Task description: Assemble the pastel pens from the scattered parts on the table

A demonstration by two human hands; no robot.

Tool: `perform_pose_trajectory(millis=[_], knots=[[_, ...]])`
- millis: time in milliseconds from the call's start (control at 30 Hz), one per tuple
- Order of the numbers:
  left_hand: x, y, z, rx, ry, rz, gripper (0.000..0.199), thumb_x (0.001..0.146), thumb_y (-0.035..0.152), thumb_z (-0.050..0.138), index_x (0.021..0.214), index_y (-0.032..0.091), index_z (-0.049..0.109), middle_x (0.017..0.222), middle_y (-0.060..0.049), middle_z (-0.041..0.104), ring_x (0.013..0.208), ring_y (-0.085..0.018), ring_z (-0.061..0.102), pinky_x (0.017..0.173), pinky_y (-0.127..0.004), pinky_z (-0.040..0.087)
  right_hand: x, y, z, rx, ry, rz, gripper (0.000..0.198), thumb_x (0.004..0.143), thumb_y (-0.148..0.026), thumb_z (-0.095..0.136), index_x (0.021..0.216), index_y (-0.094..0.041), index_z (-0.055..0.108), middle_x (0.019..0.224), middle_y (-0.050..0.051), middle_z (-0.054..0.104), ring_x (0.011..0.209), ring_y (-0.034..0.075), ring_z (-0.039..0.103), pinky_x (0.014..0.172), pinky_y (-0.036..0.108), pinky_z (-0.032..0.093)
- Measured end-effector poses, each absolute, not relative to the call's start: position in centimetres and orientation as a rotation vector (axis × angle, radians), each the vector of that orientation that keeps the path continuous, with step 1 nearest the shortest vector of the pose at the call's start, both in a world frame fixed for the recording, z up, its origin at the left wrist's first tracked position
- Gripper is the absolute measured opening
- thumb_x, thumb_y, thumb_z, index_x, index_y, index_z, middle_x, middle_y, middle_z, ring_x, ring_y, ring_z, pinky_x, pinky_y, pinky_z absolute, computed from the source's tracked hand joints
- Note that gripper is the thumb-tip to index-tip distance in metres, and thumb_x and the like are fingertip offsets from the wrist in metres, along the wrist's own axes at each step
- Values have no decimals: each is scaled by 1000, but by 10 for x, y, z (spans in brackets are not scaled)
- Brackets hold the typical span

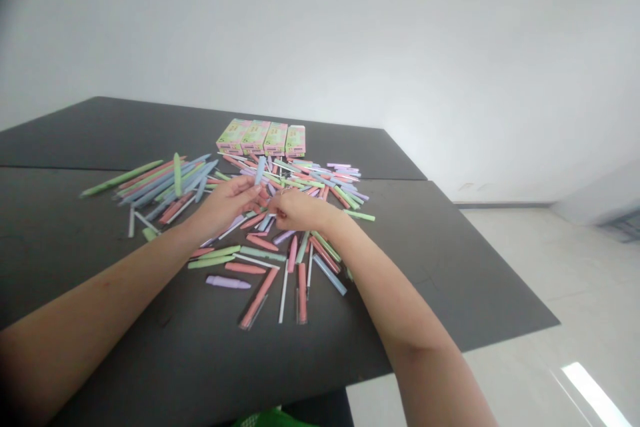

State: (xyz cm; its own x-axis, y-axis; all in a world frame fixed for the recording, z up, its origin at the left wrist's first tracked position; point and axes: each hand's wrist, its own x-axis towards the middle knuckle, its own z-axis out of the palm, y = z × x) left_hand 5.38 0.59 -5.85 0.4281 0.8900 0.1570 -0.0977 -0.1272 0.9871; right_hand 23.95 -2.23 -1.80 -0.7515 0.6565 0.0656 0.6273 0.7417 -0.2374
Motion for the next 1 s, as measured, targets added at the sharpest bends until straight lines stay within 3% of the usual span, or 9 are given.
perform_pose_trajectory(millis=[267,500,667,800,1000], knots=[[52,5,-57,1472,736,986,24,80,36,67,83,13,62,75,-2,61,65,-12,60,56,-23,50,262,-24,9,-923,-1994,833,12,92,-29,46,99,-18,48,82,1,64,59,9,48,55,21,38],[51,4,-57,1593,773,940,25,79,38,66,88,15,65,78,-3,64,74,-15,62,59,-22,50,257,-19,11,-908,-1470,1072,25,84,-31,59,104,-22,47,60,-8,57,39,5,33,39,18,24],[52,4,-56,1635,781,916,25,79,38,65,92,16,67,79,-3,66,75,-15,62,59,-22,50,258,-20,13,-825,-1289,1280,16,78,-26,60,89,-14,60,72,0,63,50,5,45,43,18,33],[53,1,-53,1643,786,906,26,80,39,64,92,16,67,77,-3,64,72,-15,60,58,-22,50,257,-23,14,-814,-1282,1303,28,71,-26,71,95,-15,62,80,2,66,61,7,55,53,19,44],[54,-2,-51,1643,776,883,22,81,36,63,90,17,67,77,-4,65,66,-13,59,54,-21,48,251,-22,9,-922,-1403,1080,36,81,-50,63,90,-15,64,64,-2,60,46,6,47,42,18,37]])
